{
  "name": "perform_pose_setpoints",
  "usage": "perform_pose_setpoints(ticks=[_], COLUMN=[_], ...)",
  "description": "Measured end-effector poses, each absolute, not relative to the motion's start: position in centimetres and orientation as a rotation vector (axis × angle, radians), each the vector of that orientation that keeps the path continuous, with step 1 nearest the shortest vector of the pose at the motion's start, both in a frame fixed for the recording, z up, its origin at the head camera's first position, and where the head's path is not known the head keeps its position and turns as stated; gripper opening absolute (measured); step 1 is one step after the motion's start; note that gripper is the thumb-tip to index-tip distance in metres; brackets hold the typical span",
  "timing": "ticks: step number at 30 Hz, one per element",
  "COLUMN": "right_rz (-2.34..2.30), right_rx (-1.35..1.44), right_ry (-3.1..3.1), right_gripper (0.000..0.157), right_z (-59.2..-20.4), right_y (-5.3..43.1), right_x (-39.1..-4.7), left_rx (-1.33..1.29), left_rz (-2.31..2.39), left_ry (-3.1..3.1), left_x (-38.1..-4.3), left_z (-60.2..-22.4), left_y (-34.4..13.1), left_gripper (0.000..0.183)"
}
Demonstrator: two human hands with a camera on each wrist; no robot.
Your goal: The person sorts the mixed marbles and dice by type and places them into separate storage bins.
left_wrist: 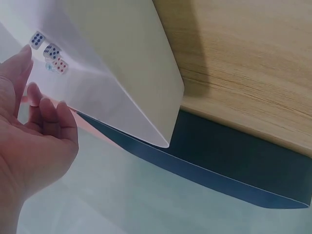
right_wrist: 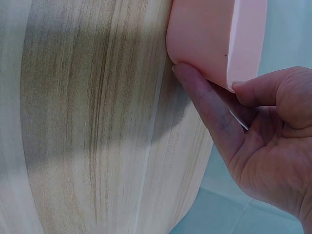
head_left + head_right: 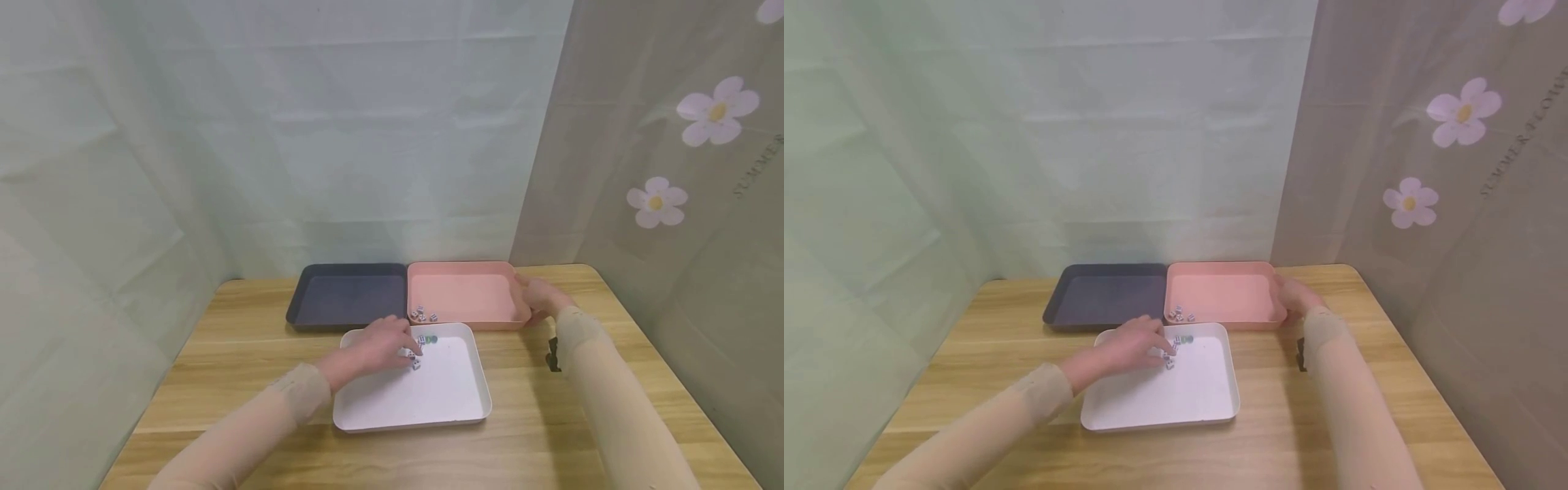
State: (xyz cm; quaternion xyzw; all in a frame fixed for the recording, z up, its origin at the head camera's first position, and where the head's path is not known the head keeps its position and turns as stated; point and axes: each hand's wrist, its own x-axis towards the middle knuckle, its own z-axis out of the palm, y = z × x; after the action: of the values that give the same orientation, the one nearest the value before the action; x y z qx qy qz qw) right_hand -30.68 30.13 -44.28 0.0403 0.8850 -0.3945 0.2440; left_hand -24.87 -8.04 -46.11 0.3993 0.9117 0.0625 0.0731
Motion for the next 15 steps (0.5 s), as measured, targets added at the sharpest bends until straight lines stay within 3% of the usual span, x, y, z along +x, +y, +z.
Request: perform_pose_setpoints(ticks=[15], right_rz=[-1.102], right_rx=[0.142], right_ry=[2.404], right_gripper=[0.062], right_z=[-44.33], right_y=[29.89], right_x=[-30.57], left_rx=[1.279], left_rz=[0.085], left_ry=[2.759], left_x=[-24.55], left_z=[-46.44], left_y=[-7.46], left_gripper=[0.015])
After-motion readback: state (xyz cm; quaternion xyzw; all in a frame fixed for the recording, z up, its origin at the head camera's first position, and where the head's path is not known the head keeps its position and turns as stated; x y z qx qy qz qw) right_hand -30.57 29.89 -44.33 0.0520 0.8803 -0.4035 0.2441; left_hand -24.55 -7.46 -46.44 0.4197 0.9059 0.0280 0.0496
